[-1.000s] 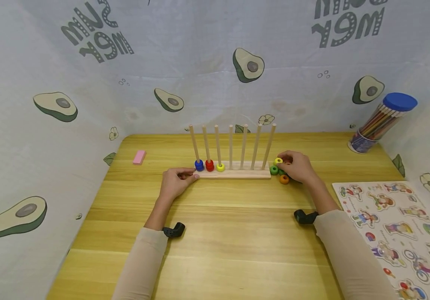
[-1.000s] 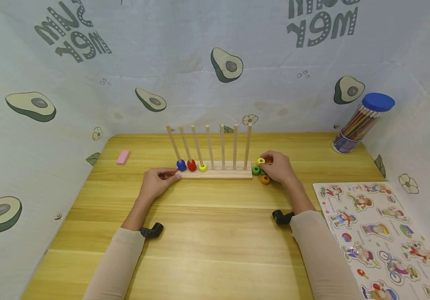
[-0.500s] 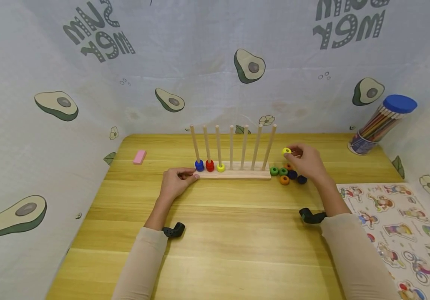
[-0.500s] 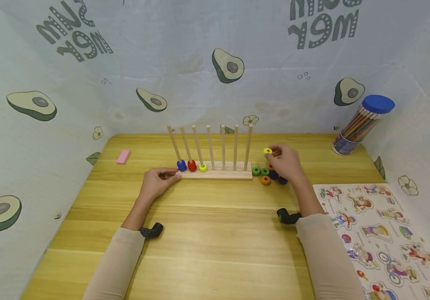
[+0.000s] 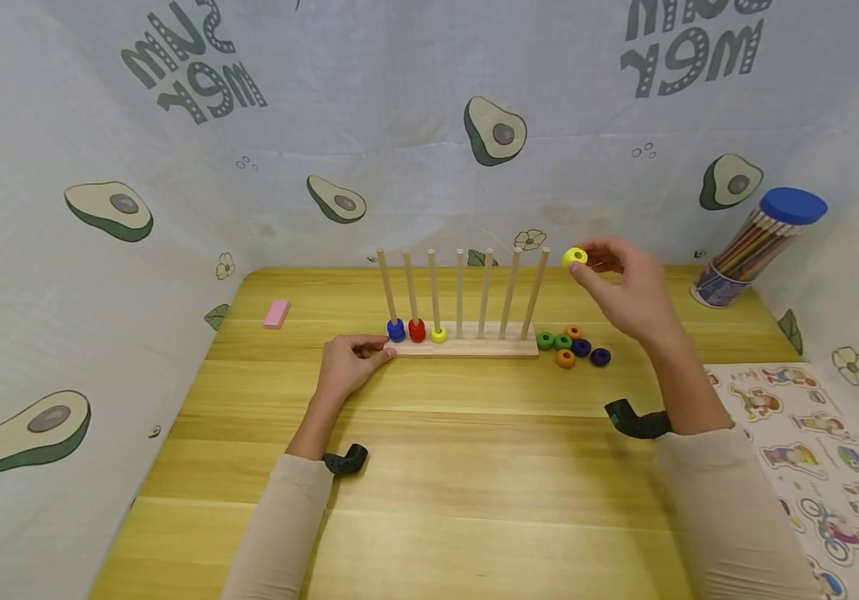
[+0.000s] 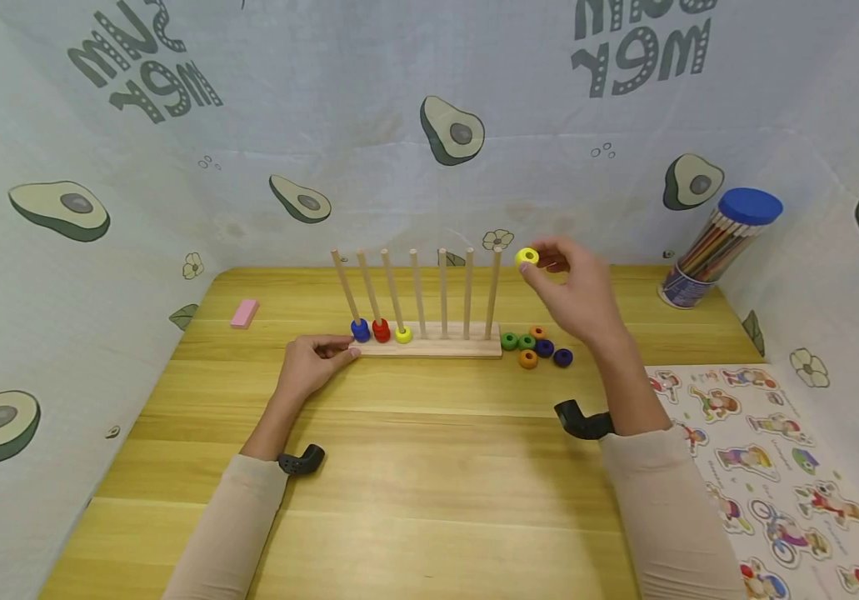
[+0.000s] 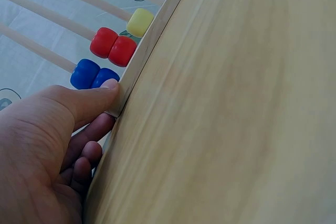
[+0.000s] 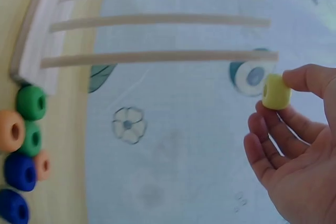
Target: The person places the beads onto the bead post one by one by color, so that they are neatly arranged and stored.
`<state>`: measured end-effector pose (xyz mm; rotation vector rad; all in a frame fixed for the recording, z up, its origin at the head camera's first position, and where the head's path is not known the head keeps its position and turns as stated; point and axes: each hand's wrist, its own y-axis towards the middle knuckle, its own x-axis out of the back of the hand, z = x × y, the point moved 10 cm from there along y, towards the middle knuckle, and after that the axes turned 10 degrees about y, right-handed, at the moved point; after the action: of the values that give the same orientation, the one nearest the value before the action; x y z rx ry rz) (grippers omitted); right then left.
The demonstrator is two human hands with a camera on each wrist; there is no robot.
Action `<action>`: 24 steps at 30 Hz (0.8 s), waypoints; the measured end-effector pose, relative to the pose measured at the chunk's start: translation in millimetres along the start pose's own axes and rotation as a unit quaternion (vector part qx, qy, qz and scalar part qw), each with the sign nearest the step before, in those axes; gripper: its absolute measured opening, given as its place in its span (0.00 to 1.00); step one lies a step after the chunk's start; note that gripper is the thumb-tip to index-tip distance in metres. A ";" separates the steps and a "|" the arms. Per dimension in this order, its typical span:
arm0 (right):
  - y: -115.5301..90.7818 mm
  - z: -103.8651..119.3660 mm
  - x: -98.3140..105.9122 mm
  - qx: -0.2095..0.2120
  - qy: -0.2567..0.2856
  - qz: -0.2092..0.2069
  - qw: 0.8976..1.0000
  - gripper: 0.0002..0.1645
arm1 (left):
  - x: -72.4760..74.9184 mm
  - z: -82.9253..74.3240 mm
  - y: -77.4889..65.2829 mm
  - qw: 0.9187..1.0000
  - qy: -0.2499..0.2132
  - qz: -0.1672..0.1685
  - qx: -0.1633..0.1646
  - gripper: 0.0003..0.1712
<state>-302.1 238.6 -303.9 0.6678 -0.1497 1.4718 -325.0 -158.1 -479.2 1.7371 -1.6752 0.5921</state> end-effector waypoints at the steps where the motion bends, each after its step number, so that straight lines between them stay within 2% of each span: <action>1: -0.2 7.4 0.0 0.009 0.003 -0.003 1.000 0.25 | -0.2 0.0 -0.1 1.000 0.000 0.001 0.000 0.15; 6: -0.4 38.2 -11.4 0.046 0.017 -0.007 0.999 0.23 | -0.1 0.1 -0.2 1.000 0.001 0.000 0.000 0.16; 10: 4.2 55.1 -29.5 0.068 0.038 0.011 0.997 0.22 | 0.0 1.0 0.2 1.000 0.003 -0.002 0.001 0.15; 14: 10.4 68.9 -48.5 0.079 0.052 0.034 0.995 0.21 | 0.2 1.3 0.4 1.000 0.002 -0.003 0.001 0.15; 24: 28.1 89.7 -98.7 0.087 0.035 0.085 0.992 0.23 | 0.9 -0.5 0.2 1.000 0.003 -0.002 -0.002 0.16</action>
<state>-314.1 107.2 -269.7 0.7573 -0.0242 1.6837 -325.0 -158.4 -478.2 1.7334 -1.6686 0.5909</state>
